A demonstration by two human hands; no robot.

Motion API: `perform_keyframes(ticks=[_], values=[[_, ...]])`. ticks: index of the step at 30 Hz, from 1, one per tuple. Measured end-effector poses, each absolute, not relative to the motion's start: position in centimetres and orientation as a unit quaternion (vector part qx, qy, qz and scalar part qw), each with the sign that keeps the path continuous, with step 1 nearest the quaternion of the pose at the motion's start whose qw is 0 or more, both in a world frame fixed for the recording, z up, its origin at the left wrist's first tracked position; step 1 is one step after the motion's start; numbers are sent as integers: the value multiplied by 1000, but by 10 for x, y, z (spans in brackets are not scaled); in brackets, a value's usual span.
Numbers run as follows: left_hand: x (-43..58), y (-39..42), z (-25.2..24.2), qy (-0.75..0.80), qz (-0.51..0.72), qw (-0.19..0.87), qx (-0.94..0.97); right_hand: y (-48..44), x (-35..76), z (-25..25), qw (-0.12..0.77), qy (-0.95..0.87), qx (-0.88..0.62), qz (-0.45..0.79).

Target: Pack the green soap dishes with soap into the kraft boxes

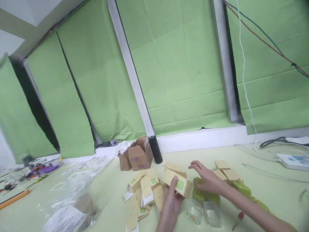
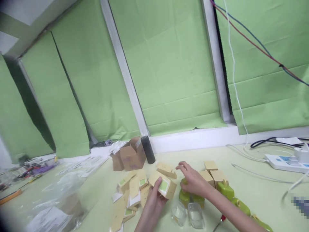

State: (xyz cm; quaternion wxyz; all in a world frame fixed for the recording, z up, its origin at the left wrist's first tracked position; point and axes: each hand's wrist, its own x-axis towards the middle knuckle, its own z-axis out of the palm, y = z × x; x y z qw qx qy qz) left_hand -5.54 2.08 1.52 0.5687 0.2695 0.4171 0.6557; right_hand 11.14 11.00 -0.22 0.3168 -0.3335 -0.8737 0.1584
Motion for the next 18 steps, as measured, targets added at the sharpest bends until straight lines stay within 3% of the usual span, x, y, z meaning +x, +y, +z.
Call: perform_keyframes(ticks=[9,18], values=[[-42,22,6,387,611,670,167,66,122,-10,290,-939,-183,13],[-35,5,24,394,622,631,244,50,118,24,292,-945,-142,-48]])
